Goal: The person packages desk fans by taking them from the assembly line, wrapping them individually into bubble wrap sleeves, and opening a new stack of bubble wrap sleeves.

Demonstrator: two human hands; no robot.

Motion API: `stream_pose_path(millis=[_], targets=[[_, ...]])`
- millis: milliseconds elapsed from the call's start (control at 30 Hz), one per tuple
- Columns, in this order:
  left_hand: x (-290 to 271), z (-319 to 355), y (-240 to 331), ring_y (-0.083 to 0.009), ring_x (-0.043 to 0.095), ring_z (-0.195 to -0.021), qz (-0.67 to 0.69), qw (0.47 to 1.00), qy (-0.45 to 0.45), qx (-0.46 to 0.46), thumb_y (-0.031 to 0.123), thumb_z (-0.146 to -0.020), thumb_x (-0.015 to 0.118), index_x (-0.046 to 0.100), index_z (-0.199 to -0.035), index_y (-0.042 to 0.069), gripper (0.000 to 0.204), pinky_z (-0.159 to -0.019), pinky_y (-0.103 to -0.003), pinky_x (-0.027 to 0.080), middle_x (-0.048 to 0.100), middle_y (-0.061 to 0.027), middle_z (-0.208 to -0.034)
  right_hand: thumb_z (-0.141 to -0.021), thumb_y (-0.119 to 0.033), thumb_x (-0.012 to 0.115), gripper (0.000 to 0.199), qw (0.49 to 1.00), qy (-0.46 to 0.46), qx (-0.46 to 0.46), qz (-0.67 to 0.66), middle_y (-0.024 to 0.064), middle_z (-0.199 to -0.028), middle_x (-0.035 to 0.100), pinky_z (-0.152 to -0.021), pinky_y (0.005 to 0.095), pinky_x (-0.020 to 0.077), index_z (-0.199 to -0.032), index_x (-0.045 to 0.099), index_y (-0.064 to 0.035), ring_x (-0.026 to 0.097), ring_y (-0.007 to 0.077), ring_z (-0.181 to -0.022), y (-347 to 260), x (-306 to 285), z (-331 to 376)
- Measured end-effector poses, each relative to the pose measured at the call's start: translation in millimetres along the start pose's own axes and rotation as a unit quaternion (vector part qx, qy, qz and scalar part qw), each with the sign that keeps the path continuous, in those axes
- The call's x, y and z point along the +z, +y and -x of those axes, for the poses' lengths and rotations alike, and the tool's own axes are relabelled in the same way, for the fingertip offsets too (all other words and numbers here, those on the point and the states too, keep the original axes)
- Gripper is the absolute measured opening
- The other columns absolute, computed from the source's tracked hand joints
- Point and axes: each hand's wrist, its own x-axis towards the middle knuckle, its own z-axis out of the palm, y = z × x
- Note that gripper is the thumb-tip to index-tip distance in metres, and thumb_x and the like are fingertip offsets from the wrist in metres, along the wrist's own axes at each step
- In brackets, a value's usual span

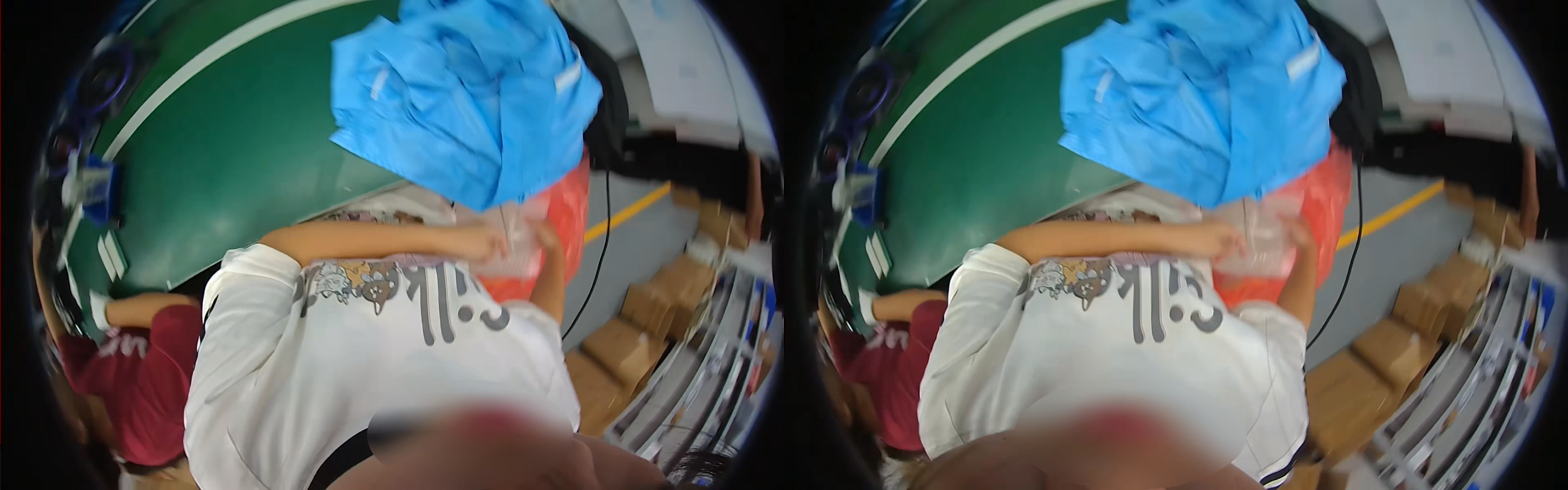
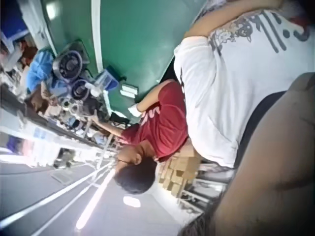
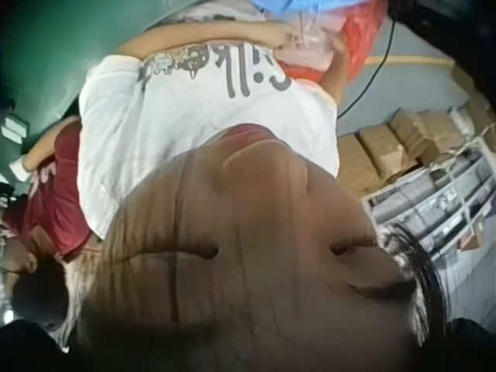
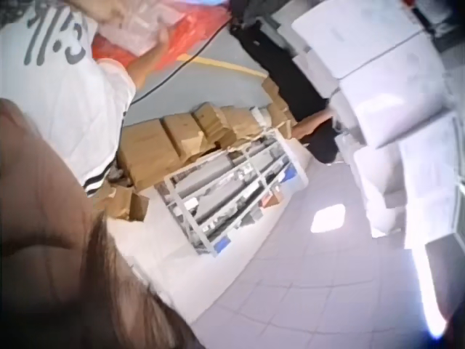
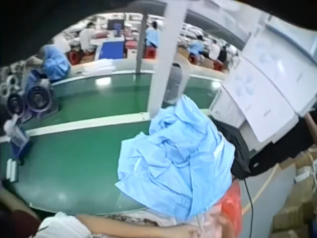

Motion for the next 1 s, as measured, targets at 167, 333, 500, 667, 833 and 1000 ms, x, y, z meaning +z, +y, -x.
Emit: stream_pose_path(millis=[167, 333, 500, 667, 833, 1000], targets=[[7.5, 2.9, 45.0, -0.0156, 0.055, -0.066, -0.132, 0.983, -0.096, 0.086, 0.005, -0.075, 0.046, 0.059, -0.09, 0.007, 0.02, -0.058, -0.031, 0.043, 0.058, -0.0066, -0.074, -0.075, -0.024, 0.062, 0.034, 0.997, 0.018, -0.012, -0.072, 0.0031, -0.092, 0.061, -0.07, 0.0289, 0.0469, -0.101, 0.061, -0.0026, 0.056, 0.0138, -0.081, -62.8, 26.9, 23.3], [35.7, -25.1, 81.5, -0.0206, 0.056, -0.072, -0.202, 0.906, -0.202, 0.311, 0.013, -0.082, 0.047, 0.058, -0.086, 0.005, 0.014, -0.064, -0.034, 0.043, 0.059, -0.0089, -0.078, -0.075, -0.024, 0.062, 0.035, 0.987, 0.062, -0.07, -0.127, 0.0032, -0.092, 0.06, -0.07, 0.029, 0.0467, -0.102, 0.06, -0.0022, 0.056, 0.0141, -0.082, -121.9, 27.8, 53.8], [78.0, -13.8, 166.4, -0.0221, 0.056, -0.073, -0.211, 0.858, -0.3, 0.36, 0.017, -0.084, 0.047, 0.055, -0.089, 0.007, 0.014, -0.062, -0.034, 0.042, 0.057, -0.0098, -0.077, -0.075, -0.024, 0.062, 0.036, 0.975, 0.072, -0.151, -0.146, 0.0033, -0.092, 0.06, -0.071, 0.0291, 0.0466, -0.103, 0.059, -0.0018, 0.056, 0.0144, -0.083, -186.8, 25.4, 79.0], [120.4, -10.3, 249.1, -0.0232, 0.056, -0.08, -0.275, 0.771, -0.303, 0.488, 0.019, -0.083, 0.046, 0.056, -0.095, 0.008, 0.019, -0.069, -0.035, 0.042, 0.058, -0.0108, -0.086, -0.074, -0.023, 0.062, 0.037, 0.955, 0.05, -0.252, -0.148, 0.0035, -0.093, 0.06, -0.072, 0.0292, 0.0465, -0.104, 0.058, -0.0013, 0.056, 0.0147, -0.083, -263.1, 33.0, 107.3], [117.9, -7.8, 364.0, -0.0242, 0.055, -0.086, -0.386, 0.634, -0.173, 0.648, 0.021, -0.083, 0.045, 0.058, -0.101, 0.008, 0.025, -0.075, -0.035, 0.043, 0.059, -0.0118, -0.095, -0.074, -0.023, 0.062, 0.038, 0.922, -0.01, -0.358, -0.148, 0.0036, -0.093, 0.06, -0.073, 0.0293, 0.0464, -0.105, 0.057, -0.0009, 0.056, 0.015, -0.084, -345.8, 49.4, 130.3], [60.6, 40.6, 415.6, -0.0228, 0.057, -0.088, -0.499, 0.661, 0.004, 0.56, 0.02, -0.078, 0.044, 0.06, -0.099, 0.014, 0.028, -0.076, -0.034, 0.044, 0.062, -0.0071, -0.097, -0.074, -0.022, 0.062, 0.039, 0.872, -0.117, -0.454, -0.14, 0.0038, -0.094, 0.06, -0.074, 0.0294, 0.0462, -0.106, 0.056, -0.0005, 0.056, 0.0153, -0.084, -438.1, 80.0, 135.8]])
